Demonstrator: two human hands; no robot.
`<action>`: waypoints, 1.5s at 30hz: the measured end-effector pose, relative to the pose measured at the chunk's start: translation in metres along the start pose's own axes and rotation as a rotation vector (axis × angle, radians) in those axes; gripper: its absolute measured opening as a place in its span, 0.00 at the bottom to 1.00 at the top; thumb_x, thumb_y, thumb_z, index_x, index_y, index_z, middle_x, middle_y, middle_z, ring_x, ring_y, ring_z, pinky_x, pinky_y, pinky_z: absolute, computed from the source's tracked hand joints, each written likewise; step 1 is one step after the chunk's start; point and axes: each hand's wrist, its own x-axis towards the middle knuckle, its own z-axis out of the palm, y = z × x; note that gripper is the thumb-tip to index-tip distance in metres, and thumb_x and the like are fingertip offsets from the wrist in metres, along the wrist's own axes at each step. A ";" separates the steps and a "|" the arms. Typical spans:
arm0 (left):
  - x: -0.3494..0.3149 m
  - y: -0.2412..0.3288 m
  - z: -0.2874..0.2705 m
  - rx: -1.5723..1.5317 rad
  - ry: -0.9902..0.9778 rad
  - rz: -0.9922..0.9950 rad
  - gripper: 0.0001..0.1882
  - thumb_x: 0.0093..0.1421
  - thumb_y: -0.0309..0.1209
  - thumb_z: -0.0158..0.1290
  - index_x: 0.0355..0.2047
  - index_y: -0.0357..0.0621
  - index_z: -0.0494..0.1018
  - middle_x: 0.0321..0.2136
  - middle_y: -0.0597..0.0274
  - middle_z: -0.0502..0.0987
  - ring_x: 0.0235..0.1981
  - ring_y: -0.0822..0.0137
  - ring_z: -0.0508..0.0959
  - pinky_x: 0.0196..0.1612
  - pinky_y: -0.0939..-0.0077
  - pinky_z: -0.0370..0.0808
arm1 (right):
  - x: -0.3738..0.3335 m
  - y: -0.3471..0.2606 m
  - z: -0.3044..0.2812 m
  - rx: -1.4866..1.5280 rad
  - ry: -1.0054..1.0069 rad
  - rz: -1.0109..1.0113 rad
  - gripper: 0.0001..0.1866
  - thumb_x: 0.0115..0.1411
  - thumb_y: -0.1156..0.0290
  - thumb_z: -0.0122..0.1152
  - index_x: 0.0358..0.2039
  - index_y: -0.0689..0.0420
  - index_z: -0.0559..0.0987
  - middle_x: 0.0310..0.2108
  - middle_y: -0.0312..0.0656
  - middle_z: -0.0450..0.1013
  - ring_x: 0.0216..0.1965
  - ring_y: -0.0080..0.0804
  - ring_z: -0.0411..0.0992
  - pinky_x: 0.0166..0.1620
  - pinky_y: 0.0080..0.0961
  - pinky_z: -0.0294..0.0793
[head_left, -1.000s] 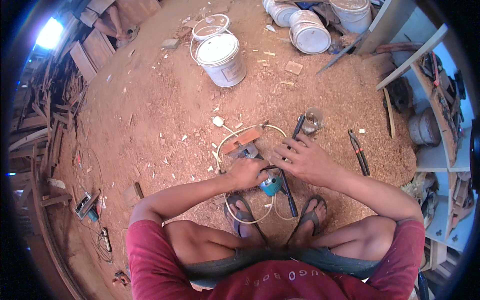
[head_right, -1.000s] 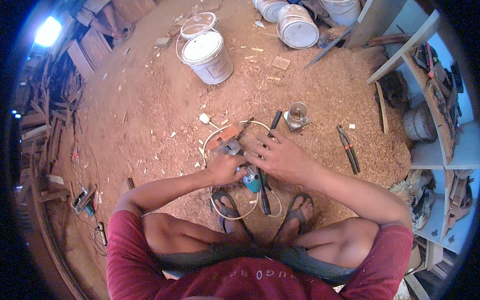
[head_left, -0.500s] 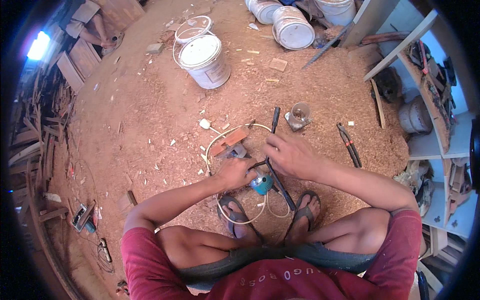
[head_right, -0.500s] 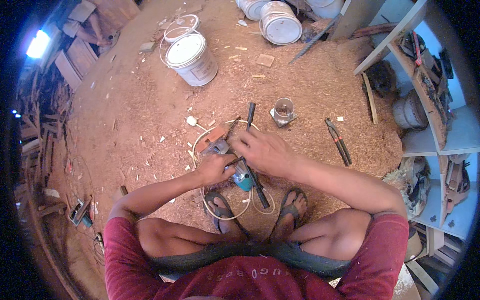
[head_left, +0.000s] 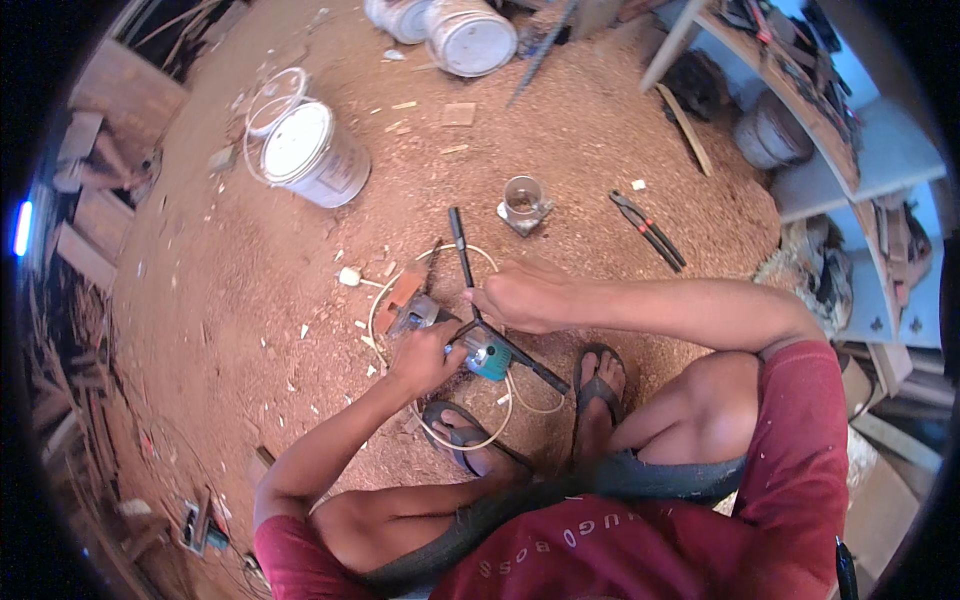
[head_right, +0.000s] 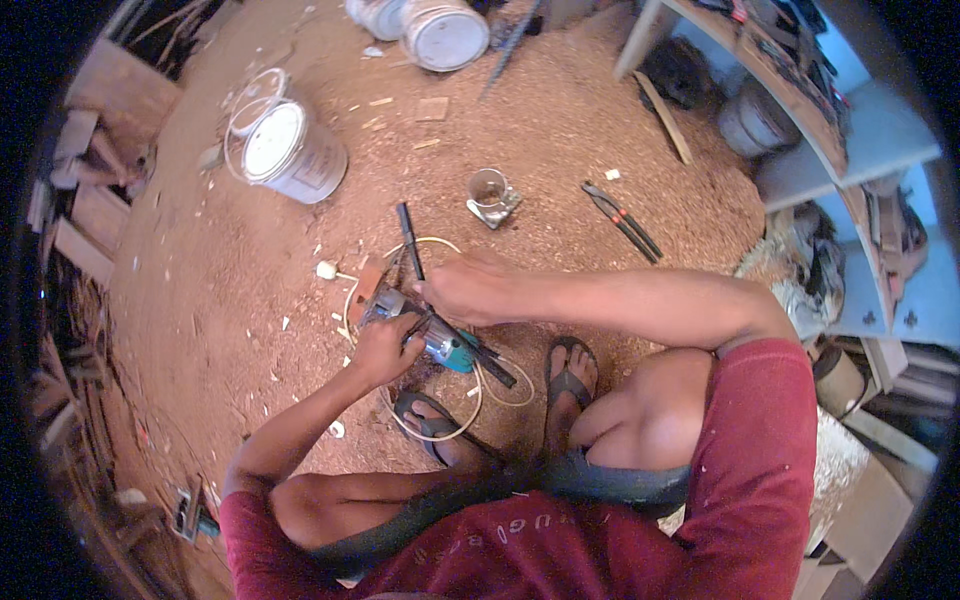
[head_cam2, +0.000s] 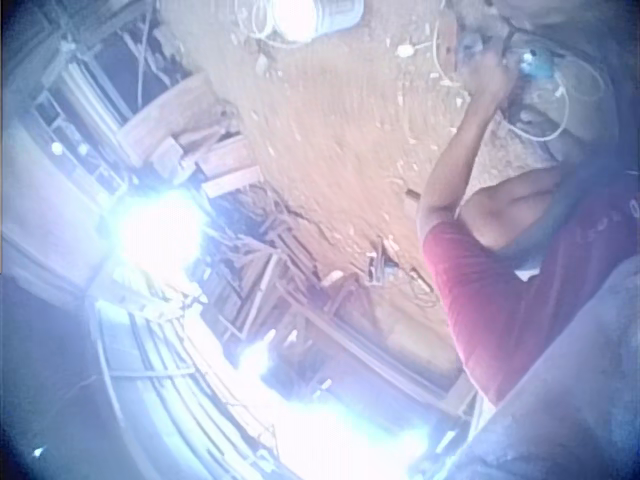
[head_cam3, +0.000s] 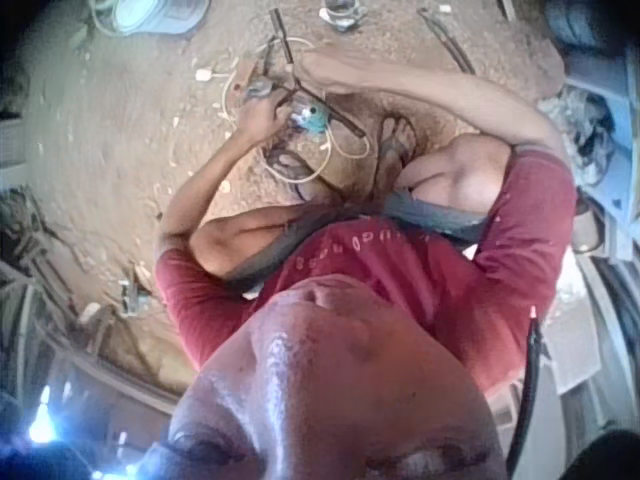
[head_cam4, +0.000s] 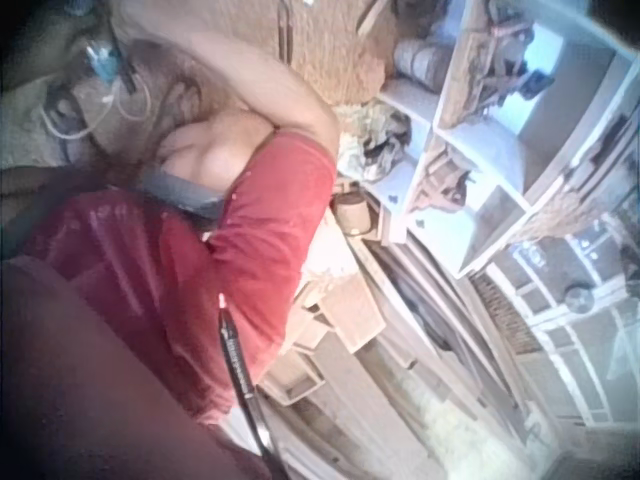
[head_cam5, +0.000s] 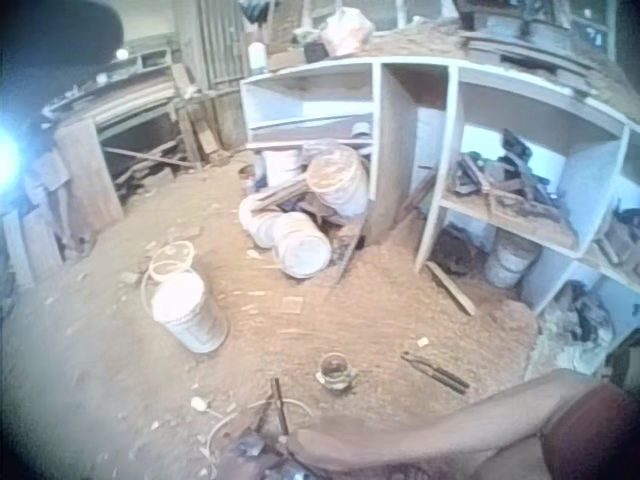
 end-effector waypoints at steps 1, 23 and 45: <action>0.000 0.002 -0.002 0.009 -0.001 -0.005 0.21 0.58 0.39 0.56 0.49 0.42 0.76 0.40 0.46 0.82 0.38 0.45 0.82 0.42 0.51 0.78 | -0.002 0.005 0.000 -0.070 0.127 -0.123 0.16 0.66 0.60 0.53 0.30 0.60 0.78 0.24 0.50 0.75 0.27 0.53 0.77 0.31 0.46 0.76; 0.003 -0.005 0.004 0.017 0.059 0.028 0.18 0.57 0.36 0.55 0.46 0.42 0.75 0.32 0.41 0.81 0.33 0.42 0.81 0.37 0.49 0.78 | -0.008 0.001 -0.013 -0.250 0.196 -0.208 0.17 0.61 0.53 0.55 0.27 0.53 0.82 0.35 0.46 0.80 0.44 0.41 0.78 0.53 0.40 0.72; 0.005 0.003 0.001 0.008 0.067 0.084 0.14 0.58 0.36 0.55 0.40 0.40 0.74 0.33 0.42 0.81 0.34 0.41 0.81 0.38 0.48 0.77 | -0.008 0.027 -0.001 -0.538 0.439 -0.681 0.11 0.59 0.61 0.57 0.35 0.53 0.81 0.49 0.40 0.74 0.59 0.37 0.68 0.53 0.39 0.74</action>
